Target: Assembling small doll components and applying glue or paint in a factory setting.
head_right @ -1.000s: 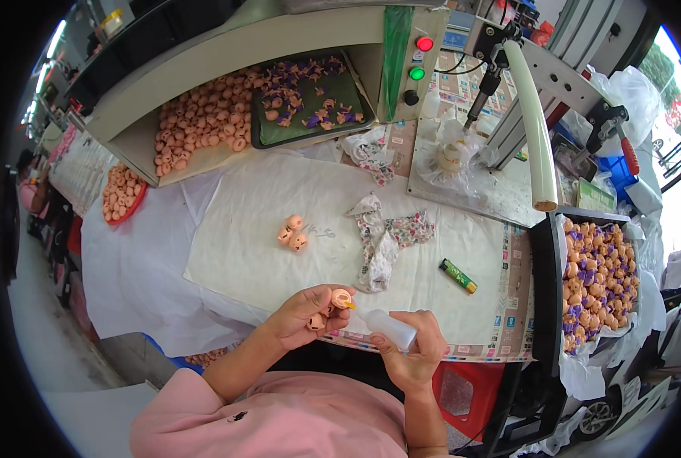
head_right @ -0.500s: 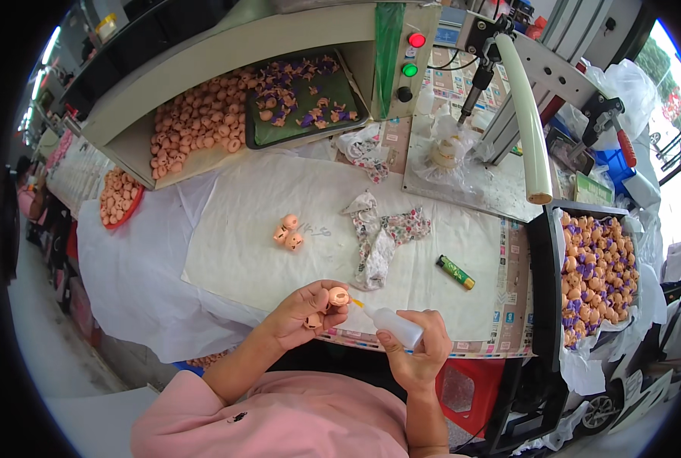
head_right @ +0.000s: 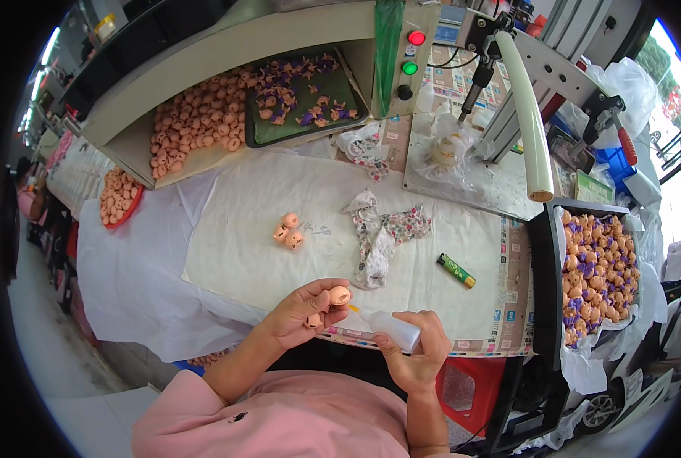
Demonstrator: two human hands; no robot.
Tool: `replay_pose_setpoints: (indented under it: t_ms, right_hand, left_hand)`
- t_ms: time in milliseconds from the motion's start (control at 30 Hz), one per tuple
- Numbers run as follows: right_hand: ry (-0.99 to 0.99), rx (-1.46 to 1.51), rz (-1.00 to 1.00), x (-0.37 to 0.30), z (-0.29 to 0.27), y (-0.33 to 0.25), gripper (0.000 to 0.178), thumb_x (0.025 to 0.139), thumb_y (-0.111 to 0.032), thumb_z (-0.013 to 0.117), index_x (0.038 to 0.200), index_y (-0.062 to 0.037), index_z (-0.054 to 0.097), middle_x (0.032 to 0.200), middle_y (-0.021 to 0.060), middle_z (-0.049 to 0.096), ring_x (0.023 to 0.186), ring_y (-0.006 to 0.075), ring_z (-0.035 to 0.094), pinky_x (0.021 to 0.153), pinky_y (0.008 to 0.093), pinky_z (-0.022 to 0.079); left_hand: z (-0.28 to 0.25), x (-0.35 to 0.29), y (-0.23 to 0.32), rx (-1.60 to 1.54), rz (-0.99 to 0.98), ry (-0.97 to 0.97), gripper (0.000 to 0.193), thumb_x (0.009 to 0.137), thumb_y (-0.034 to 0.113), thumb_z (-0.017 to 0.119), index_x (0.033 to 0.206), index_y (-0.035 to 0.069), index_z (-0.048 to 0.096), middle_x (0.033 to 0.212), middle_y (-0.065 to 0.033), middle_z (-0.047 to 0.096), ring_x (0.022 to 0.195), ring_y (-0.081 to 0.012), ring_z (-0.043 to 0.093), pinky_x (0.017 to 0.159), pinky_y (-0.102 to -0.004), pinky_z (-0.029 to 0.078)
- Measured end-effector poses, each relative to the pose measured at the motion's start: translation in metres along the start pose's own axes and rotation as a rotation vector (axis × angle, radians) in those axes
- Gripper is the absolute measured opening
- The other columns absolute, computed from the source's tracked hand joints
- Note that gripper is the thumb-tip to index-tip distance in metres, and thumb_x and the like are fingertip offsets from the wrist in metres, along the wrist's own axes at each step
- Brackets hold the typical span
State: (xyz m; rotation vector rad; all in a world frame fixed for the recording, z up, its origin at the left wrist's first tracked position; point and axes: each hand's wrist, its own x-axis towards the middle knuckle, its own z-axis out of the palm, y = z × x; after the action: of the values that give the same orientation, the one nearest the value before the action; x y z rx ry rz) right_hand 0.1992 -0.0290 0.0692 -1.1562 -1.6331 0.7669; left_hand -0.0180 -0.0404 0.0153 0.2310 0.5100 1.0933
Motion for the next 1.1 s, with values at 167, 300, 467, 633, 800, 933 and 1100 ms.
replay_pose_setpoints:
  t_ms: [167, 300, 467, 633, 800, 933, 1100]
  right_hand:
    - [-0.009, -0.016, 0.004, 0.001, -0.002, 0.005, 0.034, 0.074, -0.024, 0.083, 0.091, -0.0018, 0.064, 0.079, 0.0057, 0.058, 0.069, 0.0151, 0.055, 0.061, 0.027, 0.042]
    - [0.032, -0.033, -0.026, 0.002, 0.001, -0.002, 0.032, 0.072, -0.018, 0.084, 0.091, -0.0012, 0.064, 0.078, 0.0074, 0.06, 0.067, 0.0177, 0.057, 0.059, 0.0283, 0.044]
    - [0.087, 0.032, 0.004, 0.007, 0.005, 0.006, 0.032, 0.073, -0.013, 0.082, 0.095, -0.0009, 0.063, 0.082, 0.0069, 0.059, 0.072, 0.016, 0.057, 0.063, 0.0272, 0.045]
    - [0.009, 0.0, 0.084, 0.033, 0.023, 0.027, 0.035, 0.077, -0.008, 0.077, 0.104, -0.0003, 0.058, 0.089, 0.006, 0.06, 0.084, 0.0151, 0.057, 0.077, 0.0283, 0.046]
    - [-0.125, -0.108, 0.049, 0.059, 0.043, 0.03, 0.032, 0.08, -0.009, 0.075, 0.107, 0.0003, 0.058, 0.094, 0.0072, 0.064, 0.087, 0.0135, 0.057, 0.082, 0.0275, 0.045]
    - [-0.217, -0.221, -0.062, 0.084, 0.053, 0.017, 0.024, 0.081, -0.006, 0.07, 0.104, -0.0011, 0.063, 0.098, 0.0093, 0.066, 0.093, 0.0213, 0.06, 0.086, 0.0312, 0.045]
    - [-0.288, -0.293, -0.329, 0.147, 0.1, -0.031, 0.023, 0.08, -0.005, 0.068, 0.103, -0.0027, 0.065, 0.109, 0.0118, 0.066, 0.102, 0.0302, 0.058, 0.089, 0.0369, 0.045]
  left_hand:
    - [-0.002, 0.002, -0.002, 0.012, 0.004, 0.006, 0.043, 0.094, 0.018, 0.061, 0.133, 0.003, 0.049, 0.119, -0.0071, 0.059, 0.108, -0.0138, 0.059, 0.099, -0.0284, 0.05]
    - [-0.005, 0.0, 0.001, -0.007, -0.002, -0.011, 0.043, 0.094, 0.018, 0.061, 0.133, 0.003, 0.049, 0.119, -0.0072, 0.059, 0.109, -0.0139, 0.058, 0.1, -0.0286, 0.049]
    - [-0.006, -0.001, 0.003, -0.003, 0.0, -0.018, 0.044, 0.094, 0.023, 0.061, 0.132, 0.002, 0.05, 0.118, -0.0081, 0.06, 0.106, -0.0138, 0.06, 0.096, -0.0277, 0.051]
    - [-0.015, -0.008, 0.023, -0.022, 0.029, -0.02, 0.045, 0.094, 0.031, 0.06, 0.128, 0.002, 0.052, 0.115, -0.0087, 0.061, 0.099, -0.0136, 0.062, 0.091, -0.0271, 0.054]
    - [-0.034, -0.021, 0.066, 0.024, 0.158, -0.013, 0.044, 0.094, 0.033, 0.06, 0.123, 0.001, 0.055, 0.109, -0.0084, 0.063, 0.09, -0.0134, 0.063, 0.083, -0.0259, 0.056]
    - [-0.047, -0.038, 0.103, 0.054, 0.179, 0.032, 0.045, 0.091, 0.037, 0.064, 0.118, 0.0, 0.058, 0.104, -0.007, 0.063, 0.085, -0.0115, 0.062, 0.075, -0.0238, 0.055]
    - [-0.068, -0.048, 0.127, 0.053, 0.198, -0.017, 0.044, 0.089, 0.038, 0.066, 0.117, 0.004, 0.059, 0.1, -0.0041, 0.06, 0.083, -0.0093, 0.059, 0.074, -0.0232, 0.053]
